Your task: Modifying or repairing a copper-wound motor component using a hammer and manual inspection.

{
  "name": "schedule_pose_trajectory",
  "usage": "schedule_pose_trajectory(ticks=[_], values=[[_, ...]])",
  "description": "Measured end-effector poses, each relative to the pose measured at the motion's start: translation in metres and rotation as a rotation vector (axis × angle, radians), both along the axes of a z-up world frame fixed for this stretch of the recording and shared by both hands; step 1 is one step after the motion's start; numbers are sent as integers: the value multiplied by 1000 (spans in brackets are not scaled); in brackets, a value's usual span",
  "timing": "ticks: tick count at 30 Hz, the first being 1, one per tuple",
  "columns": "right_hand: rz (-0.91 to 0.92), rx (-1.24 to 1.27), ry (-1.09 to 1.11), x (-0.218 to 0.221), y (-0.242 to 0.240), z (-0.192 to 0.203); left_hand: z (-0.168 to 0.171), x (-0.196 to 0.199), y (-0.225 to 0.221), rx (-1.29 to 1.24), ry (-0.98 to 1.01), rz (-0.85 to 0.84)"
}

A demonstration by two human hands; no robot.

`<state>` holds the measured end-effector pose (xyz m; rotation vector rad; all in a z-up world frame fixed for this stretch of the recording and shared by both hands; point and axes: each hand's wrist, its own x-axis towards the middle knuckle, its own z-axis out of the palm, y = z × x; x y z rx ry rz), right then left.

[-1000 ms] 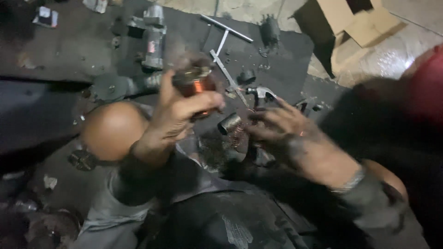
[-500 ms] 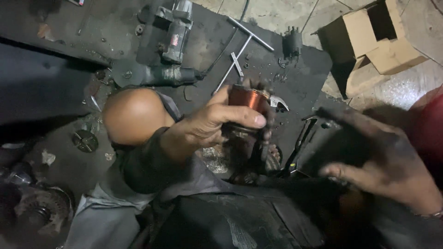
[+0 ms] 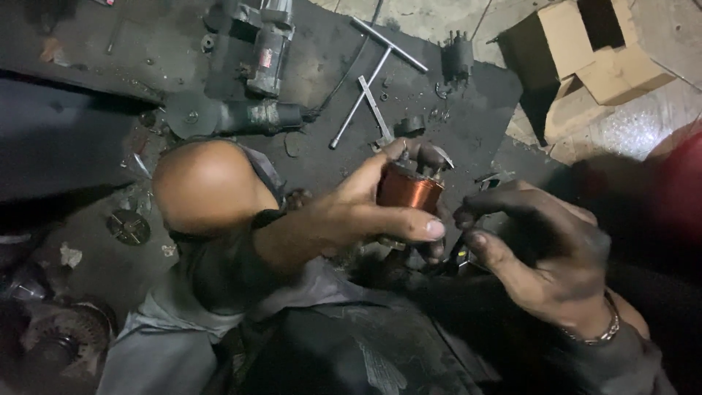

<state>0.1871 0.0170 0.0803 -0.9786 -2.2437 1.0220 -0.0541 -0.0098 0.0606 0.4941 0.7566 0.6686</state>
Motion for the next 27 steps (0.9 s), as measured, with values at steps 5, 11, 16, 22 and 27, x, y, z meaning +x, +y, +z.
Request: schedule_pose_trajectory(ticks=[5,11,16,22,27], values=[[-78,10,-35,1,-6,-6,-2,9,-3,60,-63,38],[-23,-22,36,-1,-7,-8,-19,15,-5,150,-68,83],[95,-20,-8,1,1,-10,-38,9,-3,328,36,82],[172,-6,-206,11,17,-31,-64,0,0,500,52,135],[74,87,-352,23,32,-31,-55,-13,-3,332,108,269]])
